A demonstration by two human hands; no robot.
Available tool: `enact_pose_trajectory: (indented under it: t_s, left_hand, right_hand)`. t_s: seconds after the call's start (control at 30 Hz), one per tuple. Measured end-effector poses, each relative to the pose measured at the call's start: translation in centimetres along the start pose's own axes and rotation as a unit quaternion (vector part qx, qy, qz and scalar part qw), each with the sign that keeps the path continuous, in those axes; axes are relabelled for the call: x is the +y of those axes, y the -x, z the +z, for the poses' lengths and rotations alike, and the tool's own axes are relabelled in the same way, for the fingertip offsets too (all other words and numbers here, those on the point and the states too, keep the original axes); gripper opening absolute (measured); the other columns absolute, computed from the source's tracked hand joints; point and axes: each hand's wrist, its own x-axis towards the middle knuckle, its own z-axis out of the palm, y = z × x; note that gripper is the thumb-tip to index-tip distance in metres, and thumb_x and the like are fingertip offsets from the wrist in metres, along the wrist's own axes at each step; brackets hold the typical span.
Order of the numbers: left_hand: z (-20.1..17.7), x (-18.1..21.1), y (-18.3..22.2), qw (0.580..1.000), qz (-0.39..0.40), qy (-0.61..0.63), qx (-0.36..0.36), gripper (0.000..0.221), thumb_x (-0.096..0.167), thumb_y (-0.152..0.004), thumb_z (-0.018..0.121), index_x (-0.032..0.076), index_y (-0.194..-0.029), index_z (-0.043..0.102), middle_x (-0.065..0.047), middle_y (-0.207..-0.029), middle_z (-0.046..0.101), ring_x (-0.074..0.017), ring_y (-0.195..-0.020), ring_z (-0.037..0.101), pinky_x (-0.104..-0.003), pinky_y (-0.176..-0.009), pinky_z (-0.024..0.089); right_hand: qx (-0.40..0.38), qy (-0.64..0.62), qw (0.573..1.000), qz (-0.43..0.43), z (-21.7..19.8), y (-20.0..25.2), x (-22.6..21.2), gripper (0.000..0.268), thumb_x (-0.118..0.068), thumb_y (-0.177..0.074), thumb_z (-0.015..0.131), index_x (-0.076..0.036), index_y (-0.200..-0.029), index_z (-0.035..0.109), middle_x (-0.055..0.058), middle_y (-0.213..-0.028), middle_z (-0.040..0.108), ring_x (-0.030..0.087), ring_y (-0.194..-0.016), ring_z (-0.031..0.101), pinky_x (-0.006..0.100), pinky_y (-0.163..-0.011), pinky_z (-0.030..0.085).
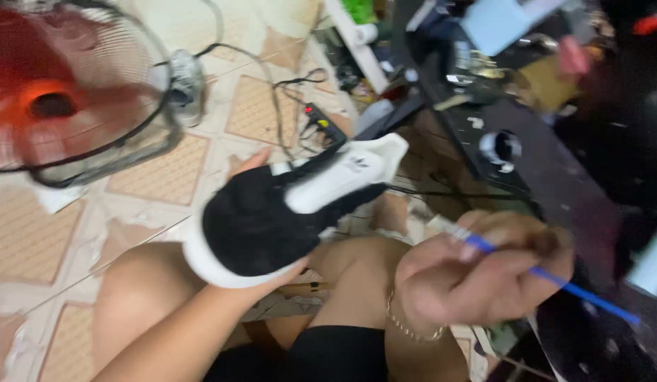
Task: Painting the white stripes of a black sneaker using a small brush and black paint.
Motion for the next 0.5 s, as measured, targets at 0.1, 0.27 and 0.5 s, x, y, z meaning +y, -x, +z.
enact_pose_trajectory:
  t_s: [0.1,0.27,0.5]
  left_hand:
    - [0.6,0.7,-0.1,0.988,0.14,-0.011,-0.059,0.081,0.021,-0.071,0.087,-0.002,-0.138,0.047,-0.01,-0.117,0.071,-0.0272,-0.112,0.063,-0.05,-0.113,0.035]
    - [3.3,-0.7,2.5,0.924,-0.09,0.358,-0.099,0.089,0.016,-0.088,0.08,-0.001,-0.154,0.023,-0.011,-0.134,0.061,-0.019,-0.123,0.059,-0.037,-0.113,0.042]
    - [3.7,-0.9,2.1,0.868,-0.146,0.448,-0.16,0.059,0.005,-0.088,0.076,0.0,-0.141,0.05,-0.011,-0.127,0.067,-0.016,-0.113,0.066,-0.033,-0.098,0.055]
  right_hand:
    - [0.166,0.05,0.985,0.002,-2.2,-4.5,1.5,0.042,-0.008,-0.112,0.052,0.005,-0.15,0.042,0.015,-0.091,0.058,0.014,-0.069,0.048,0.026,-0.062,0.041]
    - [0.075,0.216,0.97,-0.077,-7.3,-8.3,5.0,0.029,-0.007,-0.122,0.063,0.006,-0.148,0.058,0.002,-0.083,0.053,0.009,-0.068,0.039,0.022,-0.063,0.031]
    - [0.026,0.278,0.96,0.004,-7.8,-8.8,6.1,0.031,-0.004,-0.111,0.065,0.004,-0.14,0.062,-0.001,-0.103,0.062,0.001,-0.073,0.044,0.015,-0.064,0.034]
